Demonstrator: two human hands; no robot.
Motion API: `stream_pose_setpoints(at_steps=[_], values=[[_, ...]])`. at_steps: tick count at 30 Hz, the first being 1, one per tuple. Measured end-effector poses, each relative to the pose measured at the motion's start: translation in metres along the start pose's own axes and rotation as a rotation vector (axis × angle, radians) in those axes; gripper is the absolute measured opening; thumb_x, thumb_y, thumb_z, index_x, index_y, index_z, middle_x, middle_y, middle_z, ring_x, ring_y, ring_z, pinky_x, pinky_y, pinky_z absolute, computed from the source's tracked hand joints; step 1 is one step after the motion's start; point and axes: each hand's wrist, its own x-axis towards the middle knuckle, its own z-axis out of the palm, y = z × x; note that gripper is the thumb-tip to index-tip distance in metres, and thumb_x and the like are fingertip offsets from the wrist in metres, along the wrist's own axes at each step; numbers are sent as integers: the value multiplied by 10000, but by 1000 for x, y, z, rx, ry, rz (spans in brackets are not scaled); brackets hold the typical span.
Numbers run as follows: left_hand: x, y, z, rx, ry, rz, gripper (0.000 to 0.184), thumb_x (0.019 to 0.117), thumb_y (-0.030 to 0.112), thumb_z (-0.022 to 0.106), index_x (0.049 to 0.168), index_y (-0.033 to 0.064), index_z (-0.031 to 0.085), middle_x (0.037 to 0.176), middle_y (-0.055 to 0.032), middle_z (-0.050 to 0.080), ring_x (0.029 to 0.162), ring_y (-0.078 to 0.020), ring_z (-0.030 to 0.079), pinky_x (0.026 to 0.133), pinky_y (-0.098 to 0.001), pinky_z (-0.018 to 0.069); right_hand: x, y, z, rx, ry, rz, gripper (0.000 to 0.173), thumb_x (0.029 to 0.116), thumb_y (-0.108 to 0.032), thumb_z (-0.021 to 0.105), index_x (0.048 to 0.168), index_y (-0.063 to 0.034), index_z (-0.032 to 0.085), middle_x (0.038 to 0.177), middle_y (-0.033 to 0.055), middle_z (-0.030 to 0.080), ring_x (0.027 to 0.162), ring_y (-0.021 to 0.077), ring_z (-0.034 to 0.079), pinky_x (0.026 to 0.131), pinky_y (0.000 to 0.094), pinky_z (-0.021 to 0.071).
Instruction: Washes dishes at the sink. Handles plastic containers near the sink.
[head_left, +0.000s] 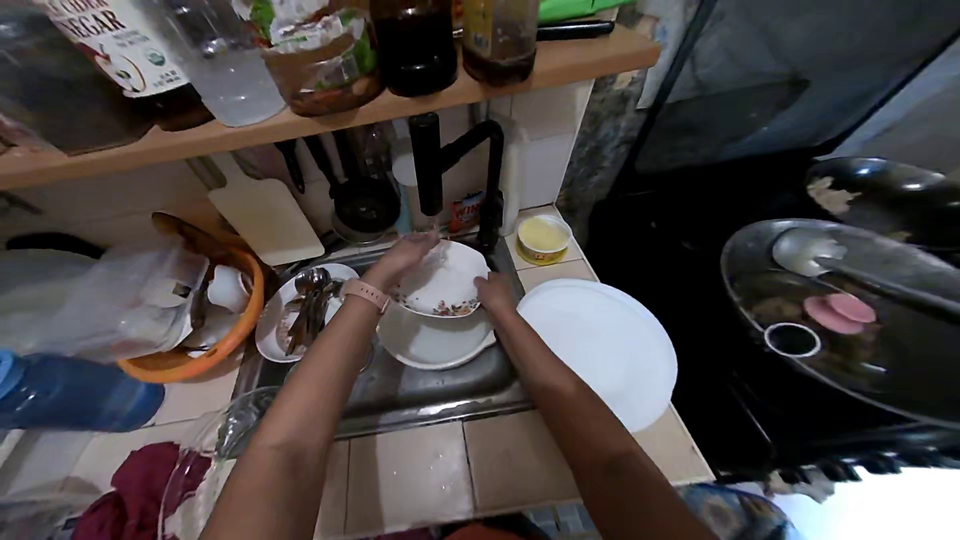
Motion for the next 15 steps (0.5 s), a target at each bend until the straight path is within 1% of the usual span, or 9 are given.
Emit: stream_pose_setpoints(at_steps=[1, 3, 5, 6, 7, 9, 11, 13, 15], values=[[-9, -9, -1, 212, -2, -7, 537, 1122, 361, 386, 1478, -35, 462, 1514, -250, 477, 1399, -378, 465, 1151, -545, 360, -1, 0, 2, -6, -1, 9, 366, 1086, -163, 474, 1363, 67, 544, 1255, 300, 608, 1075, 382, 641, 914, 528, 529], [-26, -23, 9, 585, -1, -51, 593, 1096, 423, 446, 1512, 0, 434, 1574, -266, 395, 1436, -458, 404, 1144, -626, 349, -5, -3, 5, -34, -15, 25, 376, 1096, -177, 456, 1380, 60, 526, 1239, 297, 608, 1025, 364, 649, 883, 497, 539], [-10, -37, 28, 795, -35, -102, 747, 1079, 518, 414, 1625, 42, 234, 1676, -278, 151, 1533, -504, 165, 1193, -682, 214, -11, -7, 9, -85, -10, 8, 367, 1092, -176, 458, 1356, 62, 548, 1239, 302, 615, 1050, 379, 656, 902, 512, 541], [-2, -43, 38, 822, -40, -84, 779, 1076, 529, 412, 1640, 49, 170, 1687, -284, 76, 1547, -508, 80, 1211, -687, 139, -14, -10, 10, -114, -15, -8, 367, 1094, -179, 457, 1345, 70, 556, 1261, 312, 612, 1106, 400, 646, 946, 535, 525], [3, -48, 48, 822, -41, -20, 770, 1082, 498, 424, 1639, 38, 157, 1687, -289, 50, 1553, -503, 40, 1221, -686, 86, -17, -12, 11, -137, -14, -33, 370, 1095, -184, 459, 1336, 75, 566, 1273, 317, 611, 1146, 416, 632, 979, 552, 506], [10, -57, 63, 794, -67, 203, 684, 1094, 350, 455, 1620, -6, 202, 1675, -297, 124, 1557, -487, 73, 1226, -675, 55, -21, -15, 10, -175, 0, -96, 385, 1097, -201, 464, 1329, 85, 574, 1294, 328, 604, 1208, 443, 600, 1030, 586, 464], [9, -62, 72, 684, -174, 389, 587, 1098, 240, 426, 1586, -49, 276, 1661, -273, 223, 1564, -425, 145, 1257, -600, 74, -18, -14, 6, -192, 34, -151, 412, 1106, -225, 446, 1367, 74, 558, 1322, 329, 597, 1258, 460, 575, 1064, 612, 437], [0, -68, 73, 645, -319, 449, 545, 1113, 247, 396, 1563, -53, 336, 1656, -252, 258, 1565, -383, 183, 1272, -535, 116, -7, -12, -2, -198, 88, -163, 417, 1114, -218, 418, 1381, 78, 542, 1309, 332, 606, 1253, 466, 583, 1067, 610, 440], [-12, -76, 65, 750, -398, 471, 556, 1119, 299, 360, 1572, -24, 342, 1649, -225, 298, 1553, -359, 241, 1268, -505, 172, 1, -12, -12, -226, 139, -170, 410, 1120, -205, 401, 1365, 94, 539, 1278, 338, 615, 1217, 465, 604, 1048, 597, 453]])
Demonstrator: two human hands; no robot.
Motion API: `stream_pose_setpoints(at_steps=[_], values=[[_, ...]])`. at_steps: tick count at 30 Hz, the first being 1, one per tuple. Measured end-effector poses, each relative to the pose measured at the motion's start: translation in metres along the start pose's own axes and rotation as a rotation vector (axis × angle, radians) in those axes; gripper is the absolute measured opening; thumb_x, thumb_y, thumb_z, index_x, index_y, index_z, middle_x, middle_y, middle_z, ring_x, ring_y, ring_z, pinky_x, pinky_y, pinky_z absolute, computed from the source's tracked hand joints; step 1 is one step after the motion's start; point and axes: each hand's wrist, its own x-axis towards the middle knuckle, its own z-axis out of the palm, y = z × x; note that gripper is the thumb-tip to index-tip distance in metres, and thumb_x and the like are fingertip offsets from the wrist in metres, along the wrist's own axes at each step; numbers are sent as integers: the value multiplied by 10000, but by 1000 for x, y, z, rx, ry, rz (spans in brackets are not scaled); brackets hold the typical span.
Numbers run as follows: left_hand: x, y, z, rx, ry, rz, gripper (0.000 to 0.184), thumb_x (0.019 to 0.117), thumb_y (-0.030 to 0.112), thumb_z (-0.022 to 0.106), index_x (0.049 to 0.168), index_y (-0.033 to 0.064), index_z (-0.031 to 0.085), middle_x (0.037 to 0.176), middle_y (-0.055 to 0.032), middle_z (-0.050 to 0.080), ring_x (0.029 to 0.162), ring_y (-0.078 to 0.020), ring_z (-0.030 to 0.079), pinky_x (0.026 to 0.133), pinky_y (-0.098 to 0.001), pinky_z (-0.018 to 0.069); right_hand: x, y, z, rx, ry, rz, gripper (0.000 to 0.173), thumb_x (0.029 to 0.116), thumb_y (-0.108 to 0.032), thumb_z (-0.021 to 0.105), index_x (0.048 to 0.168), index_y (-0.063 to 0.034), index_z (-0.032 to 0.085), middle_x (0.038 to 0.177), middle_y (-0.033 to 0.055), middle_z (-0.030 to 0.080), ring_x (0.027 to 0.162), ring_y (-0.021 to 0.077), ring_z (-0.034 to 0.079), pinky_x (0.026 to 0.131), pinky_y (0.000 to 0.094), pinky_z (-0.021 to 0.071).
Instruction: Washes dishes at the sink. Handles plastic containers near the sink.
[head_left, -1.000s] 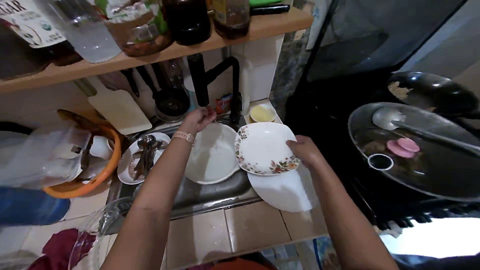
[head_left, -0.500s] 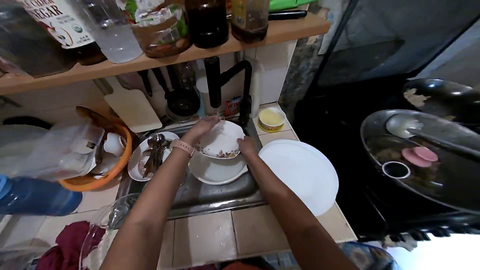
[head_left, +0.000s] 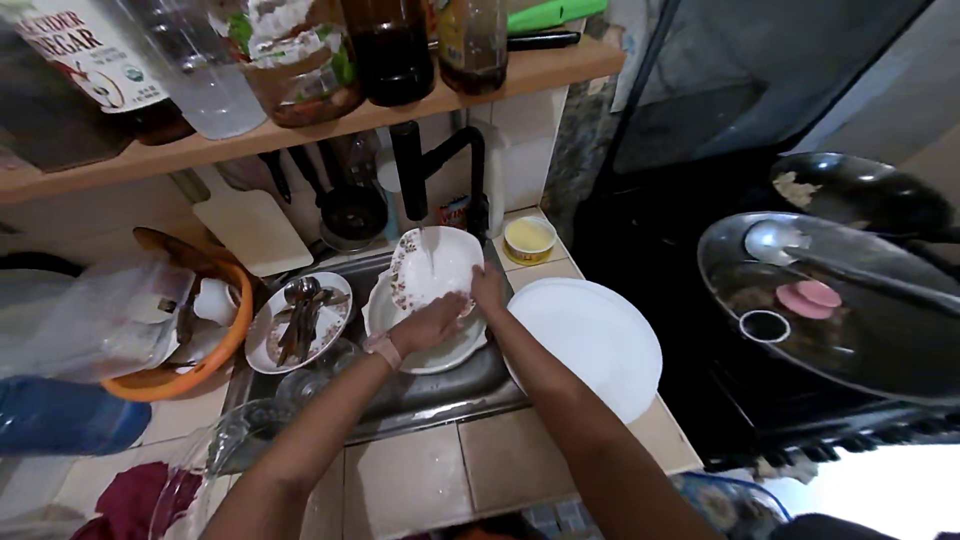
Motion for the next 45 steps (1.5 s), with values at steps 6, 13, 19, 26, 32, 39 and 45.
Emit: stream_pose_setpoints(at_steps=[6, 13, 19, 26, 32, 39, 45], values=[[-9, -36, -21, 253, -16, -399, 662, 1117, 405, 362, 1574, -68, 289, 1665, -264, 221, 1577, -383, 128, 1273, -545, 47, -3, -6, -14, -148, -64, 31, 397, 1109, -188, 424, 1345, 102, 556, 1306, 340, 599, 1258, 462, 582, 1068, 588, 443], [20, -12, -9, -124, 160, -201, 596, 1113, 286, 396, 1604, -19, 251, 1682, -240, 188, 1574, -376, 148, 1272, -538, 111, -10, -1, 18, -57, -224, 18, 375, 1101, -197, 459, 1323, 79, 584, 1297, 312, 613, 1237, 428, 591, 1059, 575, 446], [-30, 27, -7, 110, -138, -288, 590, 1039, 279, 604, 1556, 65, 418, 1592, -202, 414, 1395, -406, 492, 1113, -605, 402, 17, 12, 21, -4, -284, 94, 416, 1108, -200, 440, 1409, 76, 520, 1396, 322, 549, 1304, 422, 550, 1095, 554, 430], [-60, 17, -15, -113, 178, -444, 313, 1065, 149, 525, 1253, -71, 645, 1121, -289, 679, 1086, -421, 652, 1013, -573, 465, 30, -2, 24, 11, -413, 378, 315, 1074, -225, 482, 1213, 37, 586, 877, 114, 620, 656, 130, 572, 636, 272, 495], [-54, 6, -13, -695, 599, -534, 282, 1015, 98, 618, 1226, -88, 636, 1190, -237, 671, 1100, -261, 658, 1003, -422, 516, 30, -43, 34, -48, -402, 59, 707, 1124, -480, 235, 1404, 104, 519, 1426, 341, 521, 1329, 443, 526, 1121, 587, 385], [-40, 22, -34, -1186, 886, -574, 321, 1017, 91, 620, 1301, -52, 579, 1105, -191, 665, 908, -200, 647, 837, -371, 549, 9, -56, 61, -159, -165, -793, 460, 1100, -191, 438, 1464, 86, 483, 1538, 315, 430, 1454, 475, 385, 1219, 591, 265], [-37, 30, -44, -1349, 936, -501, 337, 1007, 48, 618, 1324, -56, 570, 1158, -209, 655, 965, -210, 649, 881, -371, 545, 24, -56, 50, -96, -41, -583, 454, 1119, -217, 391, 1359, 144, 526, 1322, 379, 570, 1280, 499, 541, 1102, 615, 391]])
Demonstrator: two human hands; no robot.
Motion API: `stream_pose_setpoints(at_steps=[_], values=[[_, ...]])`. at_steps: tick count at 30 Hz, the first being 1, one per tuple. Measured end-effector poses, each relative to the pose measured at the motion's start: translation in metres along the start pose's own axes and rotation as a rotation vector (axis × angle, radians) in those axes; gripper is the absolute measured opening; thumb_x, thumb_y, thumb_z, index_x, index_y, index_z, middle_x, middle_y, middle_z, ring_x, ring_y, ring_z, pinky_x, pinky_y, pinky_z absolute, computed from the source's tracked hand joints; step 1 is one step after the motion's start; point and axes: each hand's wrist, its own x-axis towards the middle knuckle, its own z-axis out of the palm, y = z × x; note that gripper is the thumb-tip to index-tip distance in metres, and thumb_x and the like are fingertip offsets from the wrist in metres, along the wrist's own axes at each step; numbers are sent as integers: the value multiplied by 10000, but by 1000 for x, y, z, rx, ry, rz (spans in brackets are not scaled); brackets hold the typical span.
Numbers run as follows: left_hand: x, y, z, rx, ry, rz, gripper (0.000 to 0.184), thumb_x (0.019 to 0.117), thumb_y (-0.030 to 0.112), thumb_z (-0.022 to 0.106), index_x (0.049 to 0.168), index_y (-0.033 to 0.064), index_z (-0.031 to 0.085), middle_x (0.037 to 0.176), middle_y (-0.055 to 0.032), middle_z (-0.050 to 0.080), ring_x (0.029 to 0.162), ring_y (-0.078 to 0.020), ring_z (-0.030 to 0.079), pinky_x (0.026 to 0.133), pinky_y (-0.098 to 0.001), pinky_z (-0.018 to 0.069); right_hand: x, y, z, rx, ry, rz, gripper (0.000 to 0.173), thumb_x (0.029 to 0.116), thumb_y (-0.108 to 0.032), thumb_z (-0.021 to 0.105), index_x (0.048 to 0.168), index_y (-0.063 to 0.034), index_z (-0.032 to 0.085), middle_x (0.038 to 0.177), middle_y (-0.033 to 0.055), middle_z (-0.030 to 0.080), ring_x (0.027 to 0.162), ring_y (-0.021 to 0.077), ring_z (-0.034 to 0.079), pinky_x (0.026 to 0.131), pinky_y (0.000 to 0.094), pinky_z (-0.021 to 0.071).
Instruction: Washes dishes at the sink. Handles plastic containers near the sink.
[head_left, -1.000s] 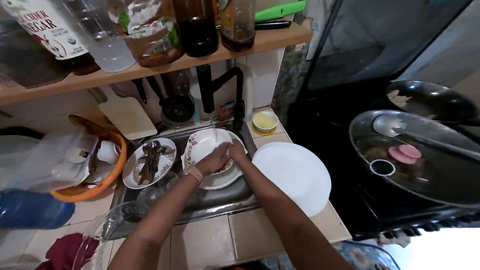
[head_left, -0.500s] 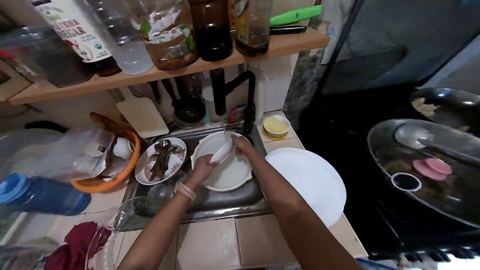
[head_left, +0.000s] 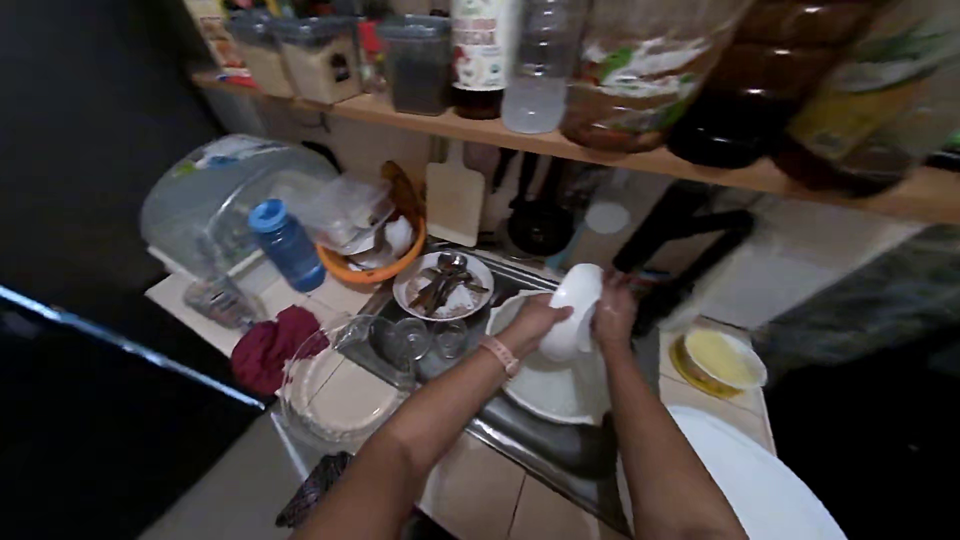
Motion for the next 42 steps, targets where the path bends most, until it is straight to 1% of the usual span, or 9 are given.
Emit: stream_pose_setpoints(at_steps=[6, 12, 16, 20, 25, 27, 30, 38, 42], values=[[-2, 1, -6, -40, -15, 3, 365, 1017, 72, 613, 1350, -61, 542, 1230, -218, 622, 1015, -193, 634, 909, -349, 530, -5, 15, 20, 2, 1, -473, 537, 1044, -200, 306, 1436, 112, 500, 1527, 341, 429, 1452, 514, 365, 1208, 627, 236], [-8, -4, -4, -33, -20, -4, 369, 1020, 51, 598, 1361, -73, 534, 1267, -225, 605, 1053, -205, 621, 939, -354, 518, 0, -4, 10, 138, -1, 26, 463, 1116, -171, 352, 1284, 218, 540, 1304, 406, 561, 1288, 427, 540, 1134, 491, 366], [-1, -10, -7, -137, 35, 0, 381, 1033, 73, 583, 1379, -71, 513, 1282, -228, 602, 1076, -211, 623, 955, -364, 518, -23, 13, 28, 13, -36, -418, 494, 1045, -124, 350, 1427, 161, 480, 1521, 391, 395, 1457, 551, 332, 1234, 599, 210], [2, -9, -10, -355, 138, -42, 379, 1052, 97, 551, 1398, -43, 489, 1245, -208, 613, 1032, -206, 629, 919, -362, 529, -59, 41, 42, -217, 7, -670, 684, 1054, -395, 253, 1398, 120, 544, 1468, 406, 451, 1393, 600, 398, 1148, 717, 248], [-3, -21, -22, -603, 111, -17, 363, 1080, 113, 482, 1420, -5, 432, 1173, -178, 629, 970, -196, 658, 879, -366, 561, -50, 55, 21, 117, -49, -252, 600, 1050, -176, 275, 1522, 193, 252, 1598, 423, 187, 1521, 514, 207, 1268, 505, 162], [-10, -27, -26, -596, 72, -31, 384, 1088, 109, 458, 1453, 12, 389, 1205, -173, 620, 989, -191, 659, 884, -364, 562, -34, 43, 6, 234, -99, -40, 534, 1108, -171, 274, 1535, 150, 288, 1584, 361, 311, 1500, 395, 335, 1249, 425, 237], [-17, -38, -25, -497, 22, -55, 400, 1082, 86, 462, 1466, 0, 391, 1220, -173, 616, 998, -187, 655, 887, -365, 559, -11, 14, -10, 75, -203, 106, 508, 1134, -265, 345, 1399, 142, 494, 1391, 366, 527, 1333, 412, 516, 1149, 518, 357], [-9, -55, -6, -456, 95, -66, 348, 1056, 62, 503, 1390, -28, 464, 1137, -149, 646, 938, -164, 650, 856, -343, 556, -44, 5, 26, -217, -313, -473, 439, 1058, -119, 420, 1425, 93, 532, 1554, 315, 412, 1498, 480, 310, 1244, 622, 175], [-2, -52, -20, -641, 196, -62, 308, 1078, 116, 463, 1375, 36, 440, 1052, -115, 641, 864, -162, 657, 778, -336, 574, -81, 48, 31, -313, -253, -655, 523, 1042, -303, 424, 1447, -5, 568, 1528, 321, 446, 1426, 558, 386, 1138, 765, 221]])
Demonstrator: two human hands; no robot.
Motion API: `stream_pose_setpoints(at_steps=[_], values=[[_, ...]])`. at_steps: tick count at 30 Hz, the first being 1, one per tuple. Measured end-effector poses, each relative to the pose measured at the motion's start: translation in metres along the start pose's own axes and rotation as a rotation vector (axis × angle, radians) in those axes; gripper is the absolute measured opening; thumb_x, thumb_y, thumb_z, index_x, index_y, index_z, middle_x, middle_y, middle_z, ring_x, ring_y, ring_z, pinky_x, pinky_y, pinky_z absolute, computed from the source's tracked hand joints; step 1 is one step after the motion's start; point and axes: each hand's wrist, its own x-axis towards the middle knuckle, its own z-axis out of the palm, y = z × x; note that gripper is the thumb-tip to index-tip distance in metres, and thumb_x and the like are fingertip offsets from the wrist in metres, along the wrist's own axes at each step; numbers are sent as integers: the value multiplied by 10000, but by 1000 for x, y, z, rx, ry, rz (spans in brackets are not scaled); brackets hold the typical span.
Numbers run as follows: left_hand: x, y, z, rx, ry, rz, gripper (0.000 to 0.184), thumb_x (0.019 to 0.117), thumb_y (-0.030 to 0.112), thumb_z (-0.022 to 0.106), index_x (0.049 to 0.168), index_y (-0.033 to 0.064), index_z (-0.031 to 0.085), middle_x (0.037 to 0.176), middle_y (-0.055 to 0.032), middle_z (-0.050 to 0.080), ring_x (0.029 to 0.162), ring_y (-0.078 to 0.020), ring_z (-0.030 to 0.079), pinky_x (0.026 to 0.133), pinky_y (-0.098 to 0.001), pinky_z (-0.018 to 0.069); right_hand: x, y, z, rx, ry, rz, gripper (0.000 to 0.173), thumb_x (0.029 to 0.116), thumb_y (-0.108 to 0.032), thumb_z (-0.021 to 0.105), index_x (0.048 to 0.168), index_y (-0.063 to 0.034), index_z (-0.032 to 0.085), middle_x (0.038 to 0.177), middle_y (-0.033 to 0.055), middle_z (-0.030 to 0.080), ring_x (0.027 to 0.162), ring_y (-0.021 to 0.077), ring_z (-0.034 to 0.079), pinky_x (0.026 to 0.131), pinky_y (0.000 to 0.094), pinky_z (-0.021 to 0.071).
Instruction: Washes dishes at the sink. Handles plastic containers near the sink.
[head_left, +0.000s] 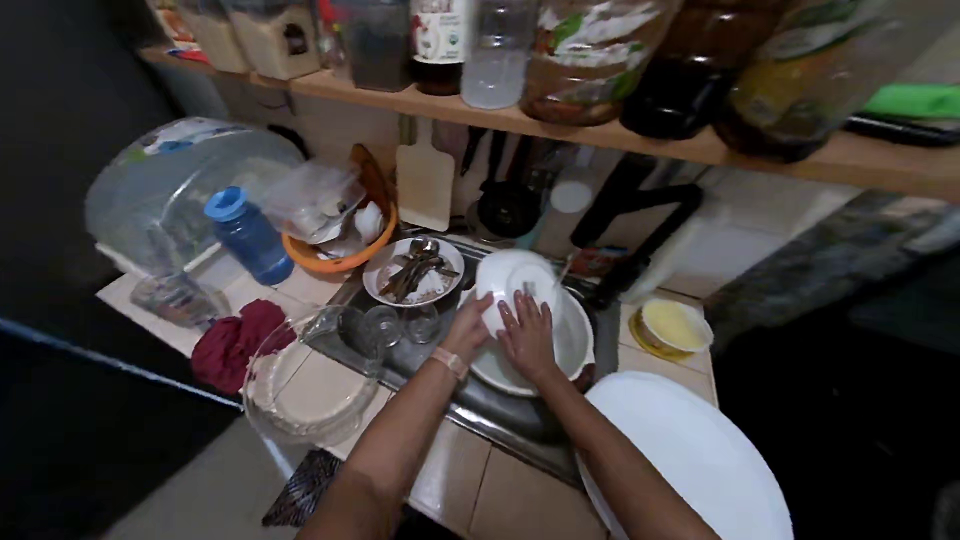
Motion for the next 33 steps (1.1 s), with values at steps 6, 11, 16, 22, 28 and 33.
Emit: stream_pose_setpoints(at_steps=[6, 11, 16, 22, 28, 33], values=[[-7, 6, -12, -106, -9, 26, 320, 1108, 125, 357, 1422, 69, 381, 1135, -115, 620, 967, -178, 656, 849, -369, 573, 8, 28, -21, 517, 83, 610, 572, 1095, -163, 391, 1570, 114, 233, 1616, 349, 255, 1523, 427, 277, 1254, 489, 235], [-13, -8, -20, -154, -28, 8, 335, 1113, 138, 323, 1443, 86, 356, 1155, -113, 623, 991, -186, 663, 859, -388, 581, 31, 34, -45, 883, 222, 1024, 527, 1141, -344, 295, 1394, 54, 529, 1330, 287, 593, 1219, 351, 598, 1053, 522, 464], [-2, -20, -29, -227, -14, -18, 355, 1115, 180, 337, 1456, 86, 362, 1168, -141, 635, 1013, -221, 673, 869, -419, 585, 36, 41, -40, 914, 255, 1092, 482, 1138, -329, 336, 1363, 39, 552, 1283, 276, 604, 1148, 357, 603, 996, 536, 477], [-13, -43, -27, -184, -17, -111, 325, 1123, 192, 327, 1426, 84, 371, 1129, -136, 640, 971, -212, 681, 836, -396, 591, 66, 13, -61, 154, -236, 795, 655, 1088, -502, 388, 1520, -15, 461, 1547, 287, 427, 1436, 481, 393, 1135, 675, 316], [-19, -43, -22, -157, -25, -100, 285, 1105, 131, 312, 1372, 91, 407, 1054, -93, 642, 910, -170, 672, 793, -358, 587, 48, -21, -25, 35, -305, 85, 408, 1082, -210, 442, 1405, -29, 614, 1534, 187, 508, 1508, 384, 347, 1256, 607, 131], [-18, -22, -32, 25, -88, -26, 272, 1104, 89, 356, 1371, 55, 393, 1048, -90, 653, 897, -149, 688, 806, -343, 600, 34, -1, -24, 93, -174, 191, 491, 1078, -338, 450, 1527, -148, 511, 1616, 204, 384, 1533, 435, 261, 1221, 692, 84]])
